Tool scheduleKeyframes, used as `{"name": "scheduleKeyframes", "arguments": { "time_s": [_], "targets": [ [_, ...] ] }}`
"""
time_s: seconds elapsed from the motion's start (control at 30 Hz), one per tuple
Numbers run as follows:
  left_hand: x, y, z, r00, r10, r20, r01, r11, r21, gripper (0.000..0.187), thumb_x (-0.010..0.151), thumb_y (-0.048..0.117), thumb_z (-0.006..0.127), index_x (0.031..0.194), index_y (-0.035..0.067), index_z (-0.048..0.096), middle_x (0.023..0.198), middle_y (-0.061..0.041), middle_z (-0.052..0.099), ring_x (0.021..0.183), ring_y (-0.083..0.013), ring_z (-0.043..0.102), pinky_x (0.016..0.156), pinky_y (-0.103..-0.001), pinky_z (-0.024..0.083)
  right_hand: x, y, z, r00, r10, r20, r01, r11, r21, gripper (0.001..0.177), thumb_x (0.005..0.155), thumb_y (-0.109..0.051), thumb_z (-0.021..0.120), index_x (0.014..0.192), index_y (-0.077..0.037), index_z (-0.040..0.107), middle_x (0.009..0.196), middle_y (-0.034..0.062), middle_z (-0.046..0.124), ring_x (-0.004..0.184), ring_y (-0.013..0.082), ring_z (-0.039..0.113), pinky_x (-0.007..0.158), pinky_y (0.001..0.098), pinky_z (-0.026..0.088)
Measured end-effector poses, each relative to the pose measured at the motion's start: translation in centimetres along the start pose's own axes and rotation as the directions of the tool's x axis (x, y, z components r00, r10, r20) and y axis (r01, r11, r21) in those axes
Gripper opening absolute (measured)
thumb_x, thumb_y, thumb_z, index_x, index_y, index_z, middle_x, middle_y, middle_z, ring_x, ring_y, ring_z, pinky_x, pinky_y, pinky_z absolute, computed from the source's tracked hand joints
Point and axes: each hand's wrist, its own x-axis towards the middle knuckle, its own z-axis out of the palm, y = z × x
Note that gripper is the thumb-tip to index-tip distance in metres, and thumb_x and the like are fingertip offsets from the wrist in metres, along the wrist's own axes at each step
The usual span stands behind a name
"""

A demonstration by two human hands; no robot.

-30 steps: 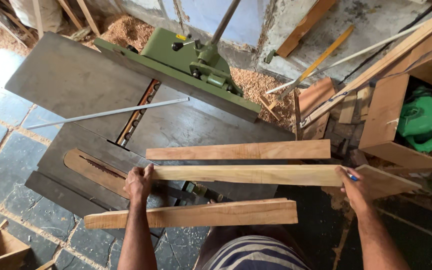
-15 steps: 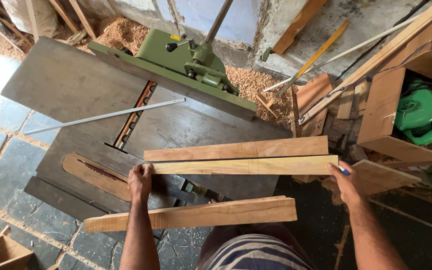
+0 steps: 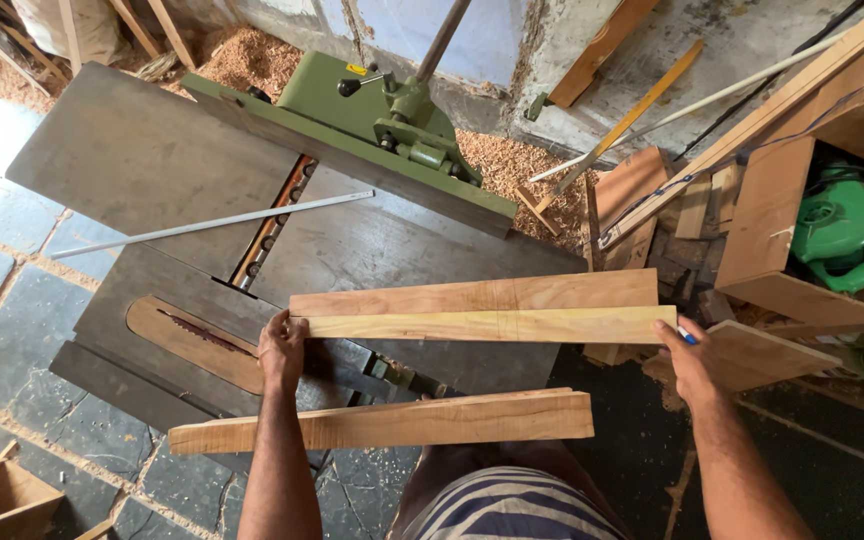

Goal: The person handles several wooden planks on a workbench, aligns them together, and uses a framing square and a pen to mark reference lines across the wood.

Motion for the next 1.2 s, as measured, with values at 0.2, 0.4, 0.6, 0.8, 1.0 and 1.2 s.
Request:
{"name": "scheduleKeyframes", "arguments": {
  "time_s": [0.2, 0.4, 0.6, 0.8, 1.0, 1.2],
  "targets": [
    [0.0, 1.2, -0.6, 0.997, -0.063, 0.055, 0.063, 0.998, -0.007, 0.050, 0.092, 0.034, 0.072, 0.134, 0.008, 0.067, 0.124, -0.019, 0.066, 0.109, -0.0318, 0.067, 0.094, -0.042, 0.053, 0.1, -0.3, 0.1, 0.995, 0.098, -0.023, -0.097, 0.995, 0.022, 0.056, 0.092, -0.017, 0.075, 0.144, -0.006, 0.058, 0.128, 0.0184, 0.068, 0.112, 0.0295, 0.068, 0.089, 0.0413, 0.061],
    [-0.3, 2.1, -1.1, 1.000, 0.000, 0.030, -0.002, 0.998, 0.059, 0.051, 0.091, 0.034, 0.075, 0.132, 0.004, 0.068, 0.121, -0.021, 0.069, 0.110, -0.0350, 0.067, 0.097, -0.043, 0.052, -0.2, 0.1, 0.1, 0.999, 0.051, -0.018, -0.050, 0.996, 0.071, 0.057, 0.091, -0.018, 0.077, 0.143, -0.006, 0.059, 0.130, 0.0191, 0.066, 0.114, 0.0280, 0.067, 0.089, 0.0399, 0.061],
    [-0.2, 2.1, -1.0, 0.999, -0.007, 0.033, 0.003, 0.993, 0.120, 0.051, 0.090, 0.033, 0.076, 0.131, 0.004, 0.070, 0.118, -0.021, 0.070, 0.111, -0.0365, 0.066, 0.097, -0.045, 0.050, -0.1, 0.2, -0.1, 0.996, 0.077, -0.045, -0.074, 0.996, 0.057, 0.053, 0.090, -0.017, 0.076, 0.140, -0.008, 0.062, 0.128, 0.0175, 0.067, 0.113, 0.0264, 0.068, 0.089, 0.0372, 0.062],
    [0.3, 1.0, -0.5, 0.999, 0.034, 0.020, -0.035, 0.998, 0.055, 0.049, 0.089, 0.032, 0.077, 0.127, 0.001, 0.071, 0.113, -0.021, 0.073, 0.106, -0.0351, 0.070, 0.095, -0.043, 0.052, 0.2, 0.6, 0.0, 1.000, 0.019, -0.006, -0.018, 0.994, 0.109, 0.051, 0.092, -0.016, 0.078, 0.139, -0.005, 0.063, 0.124, 0.0146, 0.069, 0.107, 0.0251, 0.069, 0.084, 0.0371, 0.060],
    [1.2, -0.1, -0.3, 0.998, 0.055, 0.032, -0.058, 0.993, 0.099, 0.048, 0.088, 0.031, 0.077, 0.126, 0.002, 0.073, 0.113, -0.022, 0.073, 0.105, -0.0351, 0.070, 0.095, -0.044, 0.053, 0.0, 0.6, 0.0, 1.000, 0.014, 0.000, -0.014, 0.996, 0.093, 0.053, 0.091, -0.018, 0.078, 0.140, -0.005, 0.062, 0.125, 0.0134, 0.069, 0.106, 0.0223, 0.068, 0.084, 0.0351, 0.060],
    [0.4, -0.7, -0.1, 0.986, 0.163, -0.046, -0.160, 0.985, 0.063, 0.051, 0.090, 0.033, 0.079, 0.124, -0.004, 0.069, 0.112, -0.024, 0.071, 0.103, -0.0378, 0.069, 0.090, -0.045, 0.053, -0.3, 0.3, 0.3, 0.999, -0.037, -0.004, 0.037, 0.999, 0.032, 0.058, 0.088, -0.022, 0.078, 0.143, -0.012, 0.060, 0.123, 0.0123, 0.066, 0.102, 0.0214, 0.067, 0.080, 0.0334, 0.059]
  ]
}}
